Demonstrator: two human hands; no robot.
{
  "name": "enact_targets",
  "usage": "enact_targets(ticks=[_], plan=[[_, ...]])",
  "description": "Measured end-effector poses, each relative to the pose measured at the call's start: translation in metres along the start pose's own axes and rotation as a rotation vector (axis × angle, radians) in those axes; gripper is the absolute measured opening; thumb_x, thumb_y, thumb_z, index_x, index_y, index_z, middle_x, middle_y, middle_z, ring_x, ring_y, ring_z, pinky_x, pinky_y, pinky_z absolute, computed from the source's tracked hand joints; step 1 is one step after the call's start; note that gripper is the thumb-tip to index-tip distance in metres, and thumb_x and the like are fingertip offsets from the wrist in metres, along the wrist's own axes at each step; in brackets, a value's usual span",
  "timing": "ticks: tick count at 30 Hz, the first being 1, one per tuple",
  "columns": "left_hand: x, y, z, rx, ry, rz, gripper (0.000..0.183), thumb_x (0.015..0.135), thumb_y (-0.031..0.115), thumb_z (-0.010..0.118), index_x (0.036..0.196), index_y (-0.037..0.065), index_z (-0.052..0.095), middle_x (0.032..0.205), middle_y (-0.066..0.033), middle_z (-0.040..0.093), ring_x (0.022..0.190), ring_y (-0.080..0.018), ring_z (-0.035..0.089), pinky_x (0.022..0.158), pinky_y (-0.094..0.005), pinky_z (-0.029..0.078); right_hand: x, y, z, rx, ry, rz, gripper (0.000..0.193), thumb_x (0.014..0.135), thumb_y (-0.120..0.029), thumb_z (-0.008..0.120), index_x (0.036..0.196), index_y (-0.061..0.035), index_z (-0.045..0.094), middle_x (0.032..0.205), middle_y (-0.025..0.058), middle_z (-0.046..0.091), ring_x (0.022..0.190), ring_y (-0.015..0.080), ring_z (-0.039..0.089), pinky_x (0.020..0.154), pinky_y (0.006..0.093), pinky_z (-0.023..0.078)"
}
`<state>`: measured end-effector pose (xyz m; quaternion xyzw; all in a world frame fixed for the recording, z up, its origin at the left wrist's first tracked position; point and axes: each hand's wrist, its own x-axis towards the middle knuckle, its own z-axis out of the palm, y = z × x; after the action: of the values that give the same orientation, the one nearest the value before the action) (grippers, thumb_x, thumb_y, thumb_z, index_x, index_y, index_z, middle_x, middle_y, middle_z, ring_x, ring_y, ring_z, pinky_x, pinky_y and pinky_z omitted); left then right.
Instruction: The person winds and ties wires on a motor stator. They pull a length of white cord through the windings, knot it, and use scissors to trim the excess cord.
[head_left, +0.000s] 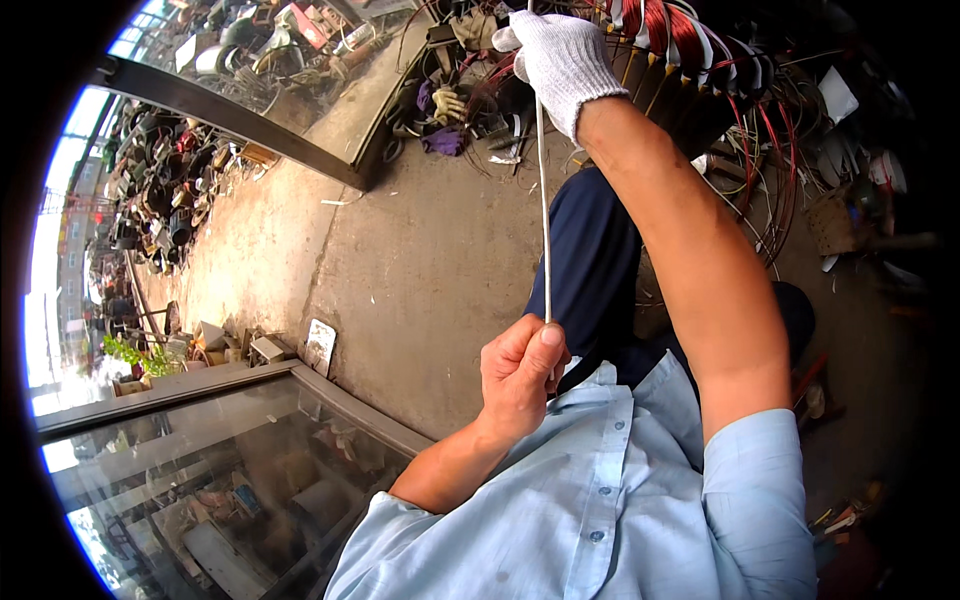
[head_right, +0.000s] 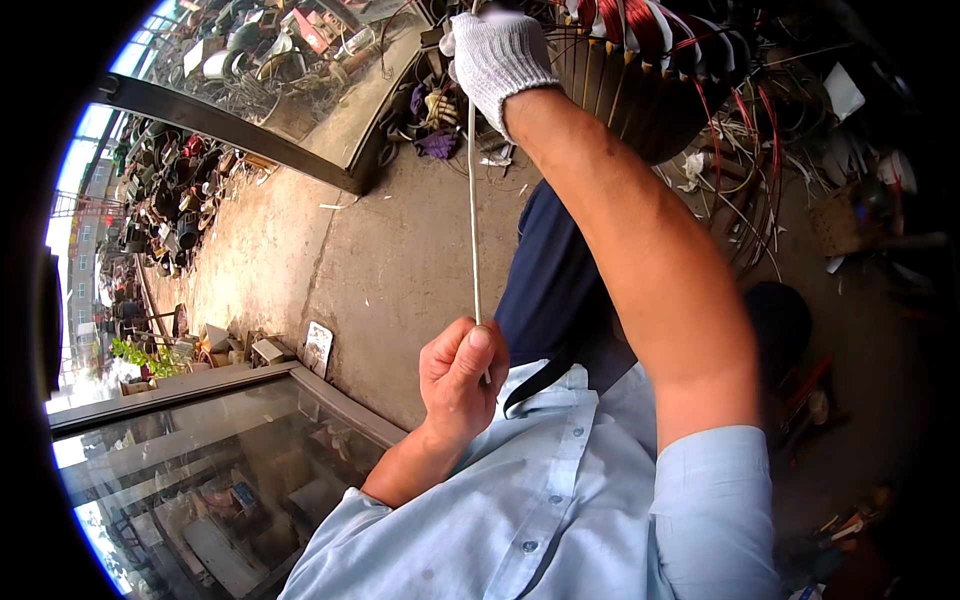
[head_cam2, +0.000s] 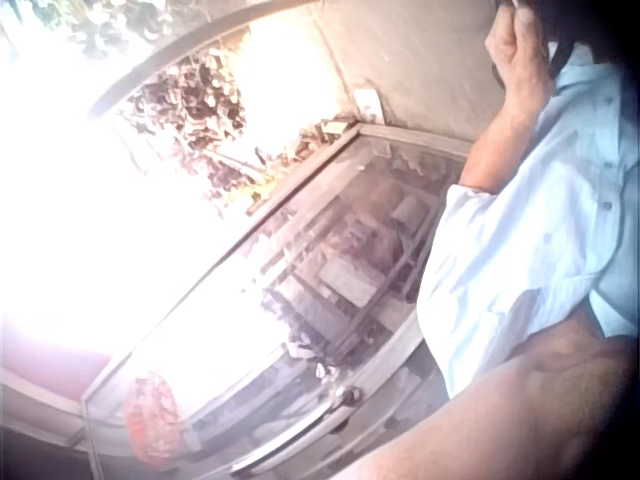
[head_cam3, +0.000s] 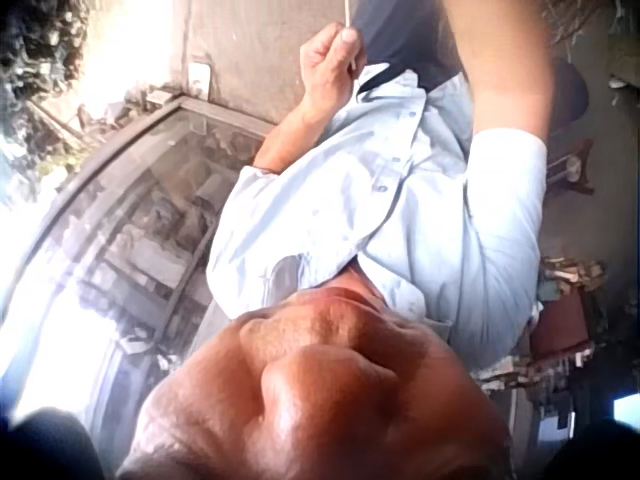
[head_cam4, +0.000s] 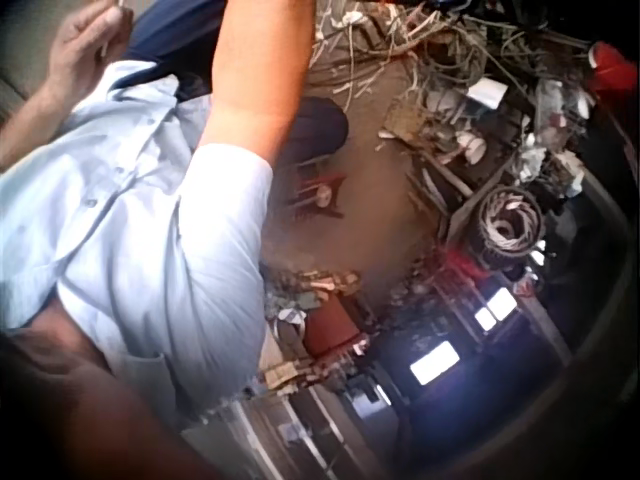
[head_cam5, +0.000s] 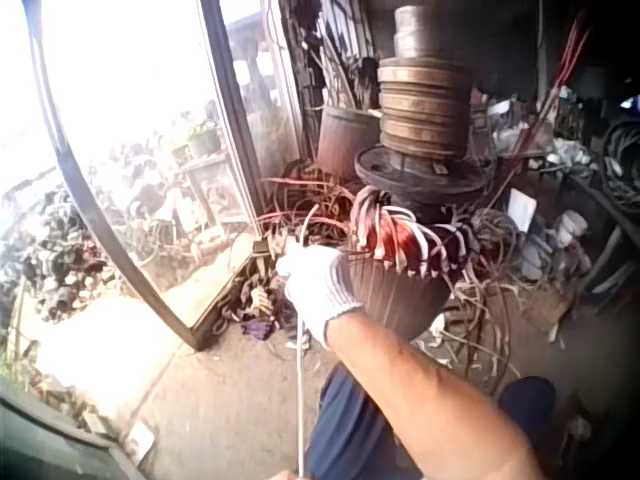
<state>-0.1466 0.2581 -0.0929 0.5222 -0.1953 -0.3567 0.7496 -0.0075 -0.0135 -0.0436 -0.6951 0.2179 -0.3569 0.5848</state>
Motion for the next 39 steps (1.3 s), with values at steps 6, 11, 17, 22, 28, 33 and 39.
enact_targets(ticks=[6, 11, 17, 22, 28, 33, 39], plan=[[0.011, -0.003, -0.009, -0.067, 0.022, -0.034, 0.039, 0.108, 0.027, 0.054, 0.076, 0.006, 0.049, 0.065, -0.0073, 0.052, 0.054, -0.0114, 0.041, 0.047, -0.0276, 0.031, -0.063, -0.022, 0.009, 0.242, -0.056, 0.245, 0.034, 0.099, -0.03, 0.064, 0.086, 0.0005, 0.072, 0.063, 0.0098, 0.068, 0.053, 0.0163, 0.063, 0.052, 0.0321, 0.049], [0.018, 0.0, -0.007, -0.052, 0.023, 0.015, 0.038, 0.109, 0.027, 0.053, 0.077, 0.005, 0.05, 0.065, -0.0061, 0.051, 0.055, -0.0107, 0.04, 0.049, -0.0265, 0.032, -0.126, -0.03, 0.01, 0.244, -0.056, 0.209, 0.029, 0.102, -0.025, 0.063, 0.09, -0.001, 0.073, 0.059, 0.0045, 0.063, 0.049, 0.0111, 0.059, 0.047, 0.0279, 0.045], [0.03, -0.003, 0.0, -0.083, 0.039, -0.017, 0.04, 0.108, 0.032, 0.056, 0.08, 0.005, 0.054, 0.066, -0.0032, 0.052, 0.054, -0.0095, 0.041, 0.047, -0.0256, 0.03, -0.128, -0.023, 0.003, 0.197, -0.058, 0.204, 0.028, 0.101, -0.024, 0.063, 0.091, -0.0005, 0.073, 0.061, 0.0033, 0.064, 0.049, 0.01, 0.057, 0.047, 0.0282, 0.044], [0.039, -0.005, 0.001, -0.141, 0.072, 0.026, 0.036, 0.108, 0.031, 0.057, 0.083, 0.004, 0.058, 0.065, -0.0026, 0.051, 0.054, -0.0099, 0.043, 0.048, -0.0259, 0.03, -0.133, -0.022, 0.008, 0.255, -0.069, 0.213, 0.027, 0.102, -0.026, 0.064, 0.097, -0.001, 0.073, 0.068, 0.004, 0.068, 0.051, 0.0109, 0.059, 0.049, 0.0282, 0.047], [0.033, 0.002, -0.001, -0.102, 0.056, -0.001, 0.035, 0.106, 0.025, 0.06, 0.078, 0.005, 0.053, 0.065, -0.0039, 0.051, 0.054, -0.0095, 0.04, 0.048, -0.0263, 0.03, -0.117, -0.019, 0.004, 0.015, -0.171, 0.106, 0.034, 0.102, -0.031, 0.063, 0.091, 0.0003, 0.07, 0.059, 0.0096, 0.062, 0.054, 0.0215, 0.065, 0.053, 0.0363, 0.05], [0.025, 0.002, 0.005, -0.092, 0.041, 0.02, 0.037, 0.106, 0.025, 0.059, 0.077, 0.005, 0.051, 0.066, -0.0053, 0.052, 0.054, -0.0098, 0.04, 0.049, -0.0259, 0.031, -0.027, 0.01, -0.002, -0.736, 0.055, -0.879, 0.01, 0.083, -0.008, 0.064, 0.09, -0.008, 0.07, 0.07, 0.018, 0.064, 0.068, 0.0368, 0.066, 0.063, 0.047, 0.052], [0.023, -0.005, 0.0, -0.053, 0.014, -0.039, 0.04, 0.109, 0.028, 0.052, 0.077, 0.004, 0.051, 0.064, -0.008, 0.053, 0.052, -0.0118, 0.04, 0.047, -0.0267, 0.031, -0.03, -0.001, 0.013, 0.133, -0.018, 0.102, 0.027, 0.101, -0.019, 0.054, 0.081, -0.0065, 0.067, 0.064, 0.0134, 0.061, 0.055, 0.0262, 0.06, 0.052, 0.0411, 0.046]])
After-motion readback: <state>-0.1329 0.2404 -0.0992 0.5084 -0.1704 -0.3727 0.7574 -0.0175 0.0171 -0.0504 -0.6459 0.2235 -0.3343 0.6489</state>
